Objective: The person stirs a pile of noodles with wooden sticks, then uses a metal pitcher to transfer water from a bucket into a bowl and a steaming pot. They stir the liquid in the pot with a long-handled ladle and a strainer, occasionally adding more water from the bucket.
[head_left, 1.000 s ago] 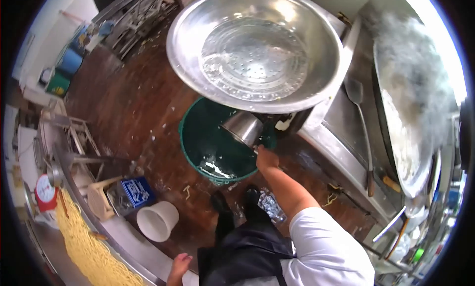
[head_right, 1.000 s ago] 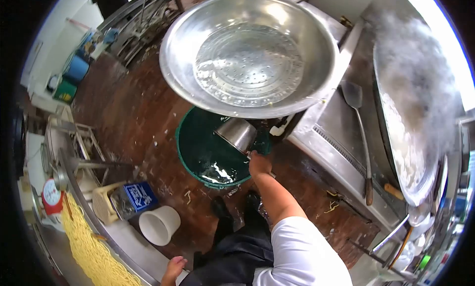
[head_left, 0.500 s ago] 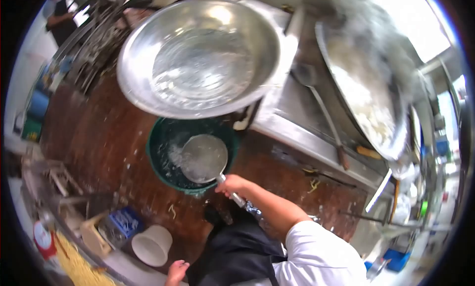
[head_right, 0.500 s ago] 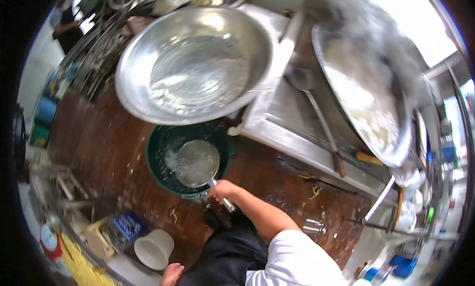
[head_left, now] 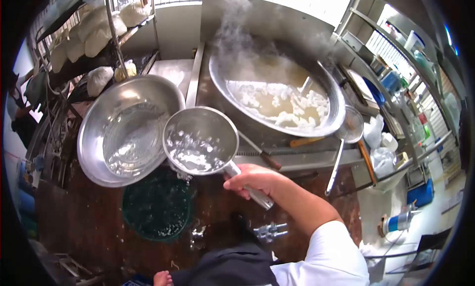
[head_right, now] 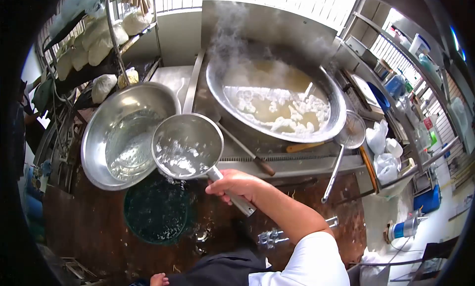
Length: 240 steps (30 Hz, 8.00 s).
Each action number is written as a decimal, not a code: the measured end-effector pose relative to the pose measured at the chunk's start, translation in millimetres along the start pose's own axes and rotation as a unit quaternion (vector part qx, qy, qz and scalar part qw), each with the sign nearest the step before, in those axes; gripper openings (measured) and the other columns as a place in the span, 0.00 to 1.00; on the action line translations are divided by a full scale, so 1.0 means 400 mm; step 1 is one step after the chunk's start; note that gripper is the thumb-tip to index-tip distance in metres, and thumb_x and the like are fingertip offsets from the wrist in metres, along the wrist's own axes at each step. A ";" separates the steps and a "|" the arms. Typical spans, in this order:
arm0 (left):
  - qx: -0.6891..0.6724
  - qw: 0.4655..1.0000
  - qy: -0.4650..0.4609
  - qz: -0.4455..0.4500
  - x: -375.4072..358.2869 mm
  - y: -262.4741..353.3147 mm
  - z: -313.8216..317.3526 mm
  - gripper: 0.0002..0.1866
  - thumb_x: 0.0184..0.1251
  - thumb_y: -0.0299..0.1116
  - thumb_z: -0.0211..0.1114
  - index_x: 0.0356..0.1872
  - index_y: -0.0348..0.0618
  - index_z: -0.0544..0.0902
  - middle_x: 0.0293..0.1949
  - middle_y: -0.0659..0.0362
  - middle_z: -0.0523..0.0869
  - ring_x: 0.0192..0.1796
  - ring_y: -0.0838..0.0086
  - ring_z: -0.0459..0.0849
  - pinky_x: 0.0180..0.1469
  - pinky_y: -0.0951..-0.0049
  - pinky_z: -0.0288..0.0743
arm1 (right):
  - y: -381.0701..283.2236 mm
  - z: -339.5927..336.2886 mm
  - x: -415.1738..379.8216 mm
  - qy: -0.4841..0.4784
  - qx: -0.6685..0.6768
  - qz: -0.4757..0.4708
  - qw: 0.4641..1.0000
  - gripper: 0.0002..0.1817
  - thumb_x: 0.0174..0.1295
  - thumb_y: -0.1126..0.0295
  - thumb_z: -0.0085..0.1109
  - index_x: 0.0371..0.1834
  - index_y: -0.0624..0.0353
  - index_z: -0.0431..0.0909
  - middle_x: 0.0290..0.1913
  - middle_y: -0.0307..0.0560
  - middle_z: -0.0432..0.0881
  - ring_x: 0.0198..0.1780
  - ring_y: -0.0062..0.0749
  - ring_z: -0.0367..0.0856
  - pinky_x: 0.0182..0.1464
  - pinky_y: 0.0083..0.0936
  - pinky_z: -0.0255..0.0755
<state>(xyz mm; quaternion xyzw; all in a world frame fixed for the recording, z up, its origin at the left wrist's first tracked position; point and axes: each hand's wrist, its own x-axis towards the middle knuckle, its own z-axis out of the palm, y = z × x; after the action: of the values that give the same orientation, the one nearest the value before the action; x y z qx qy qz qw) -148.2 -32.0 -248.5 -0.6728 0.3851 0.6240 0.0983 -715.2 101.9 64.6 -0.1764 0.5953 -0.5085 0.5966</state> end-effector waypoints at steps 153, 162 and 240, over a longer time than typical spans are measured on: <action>-0.365 0.902 0.132 -0.186 -0.263 -0.633 0.476 0.16 0.62 0.44 0.65 0.46 0.49 0.78 0.32 0.63 0.83 0.28 0.78 0.79 0.28 0.76 0.71 | 0.861 0.381 0.970 -0.084 -0.361 0.204 0.906 0.14 0.45 0.67 0.72 0.28 0.63 0.76 0.19 0.44 0.76 0.15 0.28 0.73 0.17 0.30 0.69; -0.265 0.948 0.064 -0.166 -0.225 -0.541 0.380 0.09 0.63 0.38 0.62 0.40 0.48 0.81 0.30 0.63 0.83 0.24 0.78 0.78 0.23 0.77 0.69 | 0.562 0.235 0.633 -0.149 -0.340 0.146 0.917 0.19 0.50 0.65 0.69 0.40 0.66 0.76 0.23 0.43 0.78 0.18 0.24 0.75 0.19 0.25 0.71; -0.085 0.971 0.202 0.092 -0.233 -0.740 0.533 0.15 0.56 0.31 0.65 0.46 0.51 0.82 0.35 0.55 0.83 0.36 0.62 0.84 0.42 0.61 0.78 | 0.986 0.295 1.103 -0.142 -0.769 -0.090 0.616 0.11 0.51 0.70 0.63 0.38 0.60 0.81 0.37 0.57 0.84 0.40 0.50 0.84 0.40 0.45 0.77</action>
<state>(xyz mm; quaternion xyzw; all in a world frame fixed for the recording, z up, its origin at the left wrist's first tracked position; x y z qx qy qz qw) -114.2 338.1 -309.3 -0.7526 0.4024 0.5122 -0.0968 -553.2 -139.1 -464.5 -0.6939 0.6571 0.1159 0.2706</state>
